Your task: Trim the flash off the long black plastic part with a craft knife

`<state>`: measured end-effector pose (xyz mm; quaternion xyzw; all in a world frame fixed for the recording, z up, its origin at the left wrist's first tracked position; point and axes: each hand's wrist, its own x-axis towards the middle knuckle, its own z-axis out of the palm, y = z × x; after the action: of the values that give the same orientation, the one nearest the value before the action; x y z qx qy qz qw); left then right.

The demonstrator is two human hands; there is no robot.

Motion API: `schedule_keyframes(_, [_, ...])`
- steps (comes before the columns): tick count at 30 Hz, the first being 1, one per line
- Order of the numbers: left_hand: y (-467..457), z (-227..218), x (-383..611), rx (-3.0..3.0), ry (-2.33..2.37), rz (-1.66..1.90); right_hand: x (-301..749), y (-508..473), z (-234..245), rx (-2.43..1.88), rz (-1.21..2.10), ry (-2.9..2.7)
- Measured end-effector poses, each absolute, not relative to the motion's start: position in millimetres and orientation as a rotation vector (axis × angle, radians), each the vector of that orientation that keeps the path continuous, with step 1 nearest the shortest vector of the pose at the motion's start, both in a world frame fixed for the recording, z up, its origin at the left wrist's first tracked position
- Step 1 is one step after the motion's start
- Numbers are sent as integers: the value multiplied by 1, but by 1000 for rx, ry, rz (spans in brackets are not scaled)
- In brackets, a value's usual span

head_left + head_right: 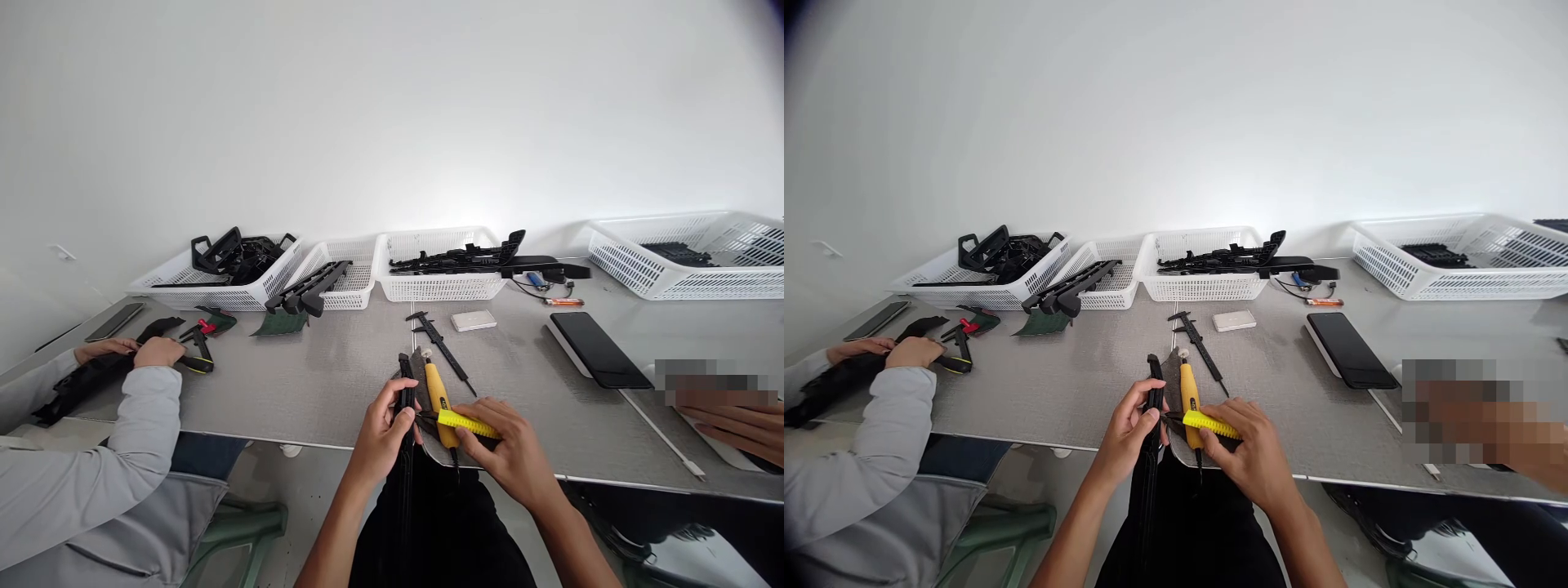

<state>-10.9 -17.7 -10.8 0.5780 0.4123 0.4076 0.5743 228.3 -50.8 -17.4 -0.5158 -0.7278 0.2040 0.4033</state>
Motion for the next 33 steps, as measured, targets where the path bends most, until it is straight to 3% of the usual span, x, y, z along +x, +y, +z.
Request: schedule_keyframes(33, [-18,-3,-13,1304,919,963,225,-53,-17,-1239,529,-1847])
